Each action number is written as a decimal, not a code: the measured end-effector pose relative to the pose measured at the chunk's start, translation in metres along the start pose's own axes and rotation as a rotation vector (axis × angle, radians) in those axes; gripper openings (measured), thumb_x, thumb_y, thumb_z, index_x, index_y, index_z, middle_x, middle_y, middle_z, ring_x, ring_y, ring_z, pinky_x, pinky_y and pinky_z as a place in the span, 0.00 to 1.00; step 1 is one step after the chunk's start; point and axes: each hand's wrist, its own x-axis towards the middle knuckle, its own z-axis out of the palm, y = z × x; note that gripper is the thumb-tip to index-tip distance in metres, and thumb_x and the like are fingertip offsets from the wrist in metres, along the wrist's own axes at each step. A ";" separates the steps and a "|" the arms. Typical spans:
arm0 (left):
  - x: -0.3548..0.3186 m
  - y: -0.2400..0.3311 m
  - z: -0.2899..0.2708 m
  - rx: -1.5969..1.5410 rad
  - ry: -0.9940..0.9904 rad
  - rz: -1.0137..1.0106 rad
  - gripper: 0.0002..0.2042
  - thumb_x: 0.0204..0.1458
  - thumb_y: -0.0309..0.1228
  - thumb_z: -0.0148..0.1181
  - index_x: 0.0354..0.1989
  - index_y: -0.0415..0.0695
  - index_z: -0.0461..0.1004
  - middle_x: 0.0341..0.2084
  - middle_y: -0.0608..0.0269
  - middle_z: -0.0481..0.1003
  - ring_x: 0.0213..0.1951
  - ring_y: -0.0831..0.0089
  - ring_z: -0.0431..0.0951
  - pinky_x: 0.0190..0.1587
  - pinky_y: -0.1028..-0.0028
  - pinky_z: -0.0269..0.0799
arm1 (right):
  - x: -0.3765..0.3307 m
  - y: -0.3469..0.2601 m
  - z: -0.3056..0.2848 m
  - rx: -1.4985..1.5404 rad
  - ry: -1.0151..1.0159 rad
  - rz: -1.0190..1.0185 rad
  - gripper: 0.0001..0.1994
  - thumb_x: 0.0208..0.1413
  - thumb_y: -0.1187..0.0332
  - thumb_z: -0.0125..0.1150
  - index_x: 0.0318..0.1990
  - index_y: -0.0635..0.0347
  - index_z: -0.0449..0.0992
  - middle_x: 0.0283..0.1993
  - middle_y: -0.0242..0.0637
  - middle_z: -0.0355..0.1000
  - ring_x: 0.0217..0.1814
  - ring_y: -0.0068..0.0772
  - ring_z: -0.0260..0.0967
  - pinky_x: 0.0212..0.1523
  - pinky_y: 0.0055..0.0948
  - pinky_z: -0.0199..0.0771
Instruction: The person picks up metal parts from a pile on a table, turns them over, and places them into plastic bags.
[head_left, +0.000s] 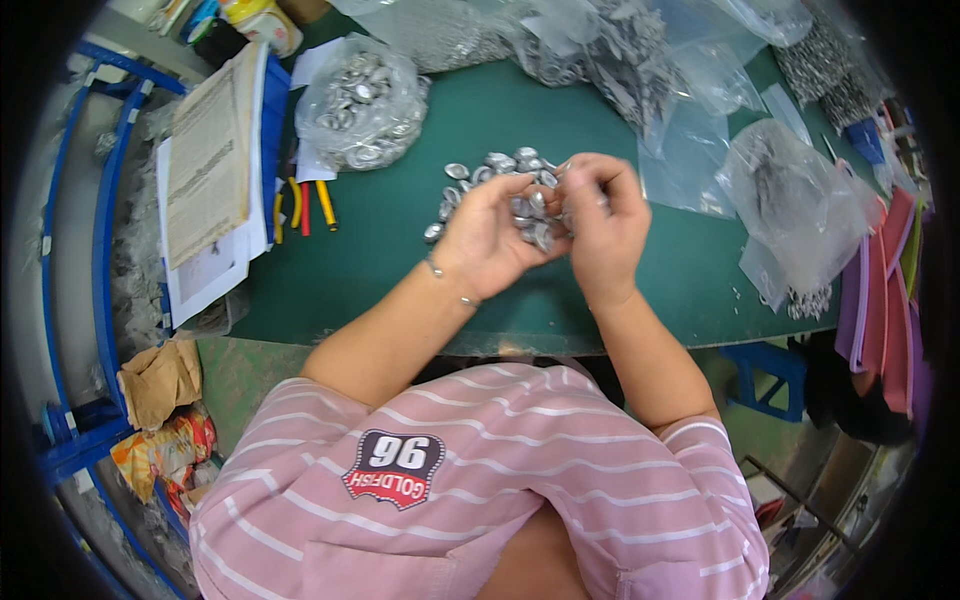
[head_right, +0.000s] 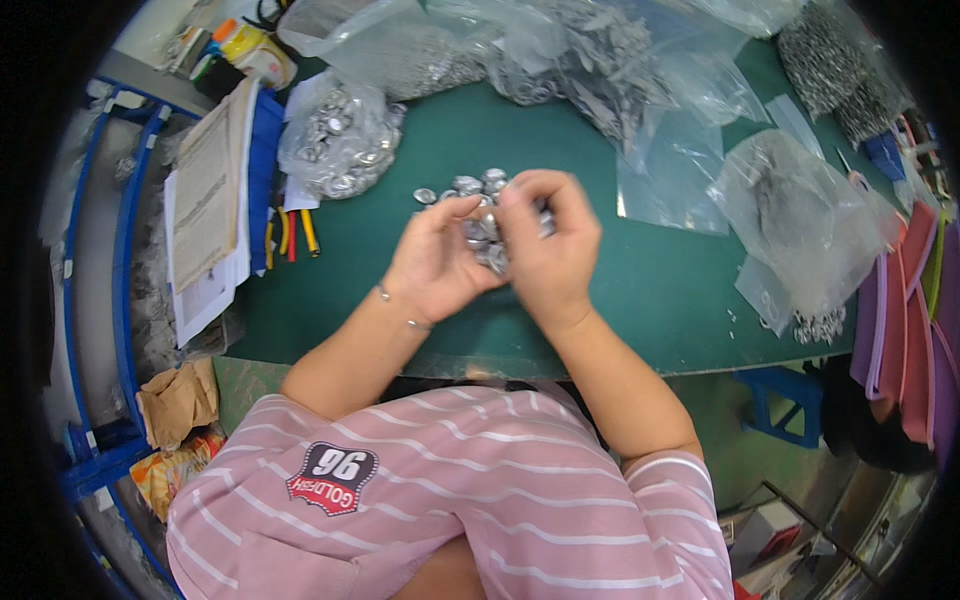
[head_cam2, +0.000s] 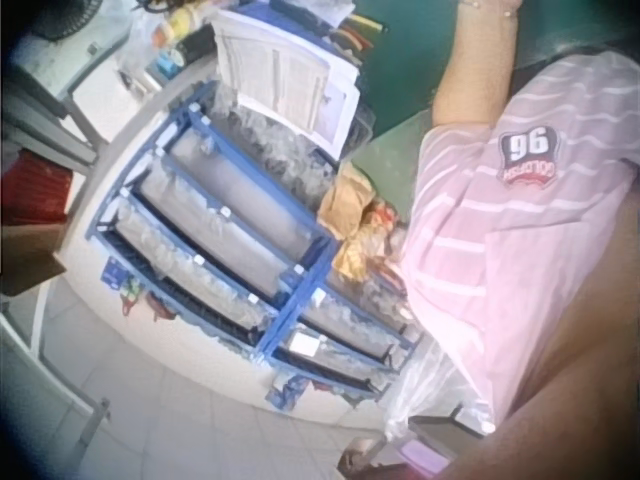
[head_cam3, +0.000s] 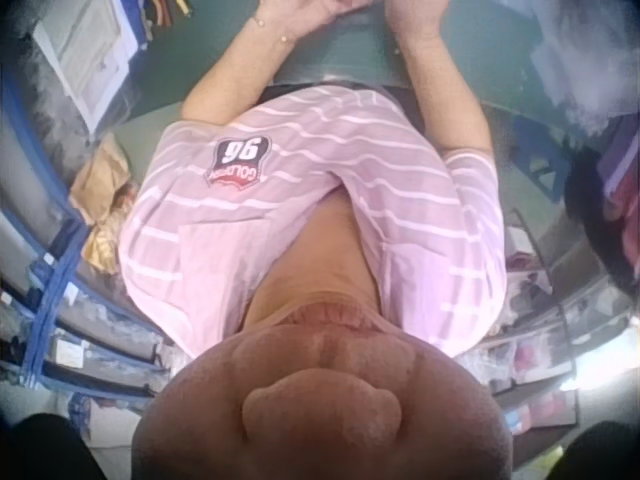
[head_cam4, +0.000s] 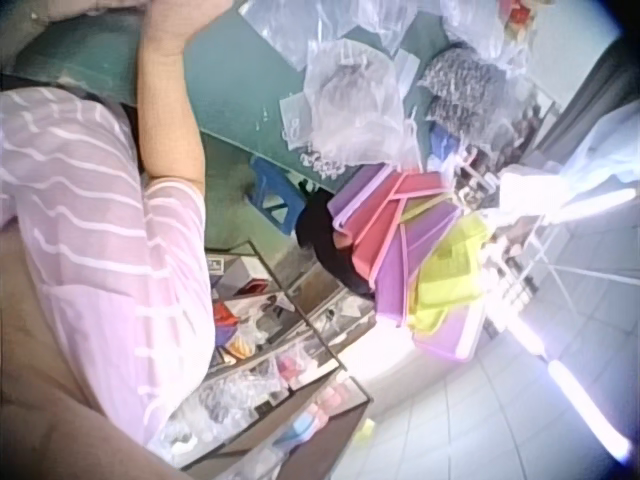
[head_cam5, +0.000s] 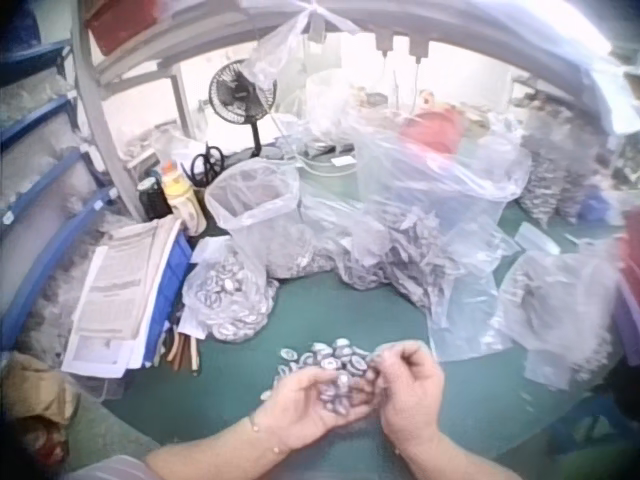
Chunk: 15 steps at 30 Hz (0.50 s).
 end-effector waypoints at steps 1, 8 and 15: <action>0.002 -0.003 0.003 -0.055 0.017 0.055 0.12 0.56 0.34 0.45 0.37 0.39 0.72 0.35 0.58 0.74 0.40 0.66 0.75 0.48 0.65 0.72 | 0.000 -0.004 0.008 -0.290 -0.132 -0.280 0.05 0.50 0.73 0.61 0.29 0.61 0.70 0.33 0.36 0.72 0.35 0.32 0.69 0.39 0.31 0.66; -0.008 0.027 -0.004 -0.379 0.158 0.075 0.07 0.50 0.34 0.53 0.27 0.44 0.70 0.31 0.58 0.74 0.32 0.65 0.77 0.23 0.70 0.71 | 0.011 -0.014 0.007 -0.586 -0.278 -0.559 0.02 0.49 0.75 0.58 0.32 0.61 0.75 0.39 0.38 0.75 0.43 0.41 0.70 0.48 0.38 0.62; 0.015 0.173 -0.017 0.974 0.590 1.440 0.11 0.49 0.37 0.56 0.32 0.41 0.74 0.35 0.54 0.76 0.37 0.61 0.77 0.34 0.66 0.72 | 0.024 0.037 -0.031 -0.981 -0.376 -0.392 0.10 0.50 0.78 0.56 0.40 0.58 0.76 0.46 0.37 0.74 0.49 0.41 0.69 0.51 0.38 0.62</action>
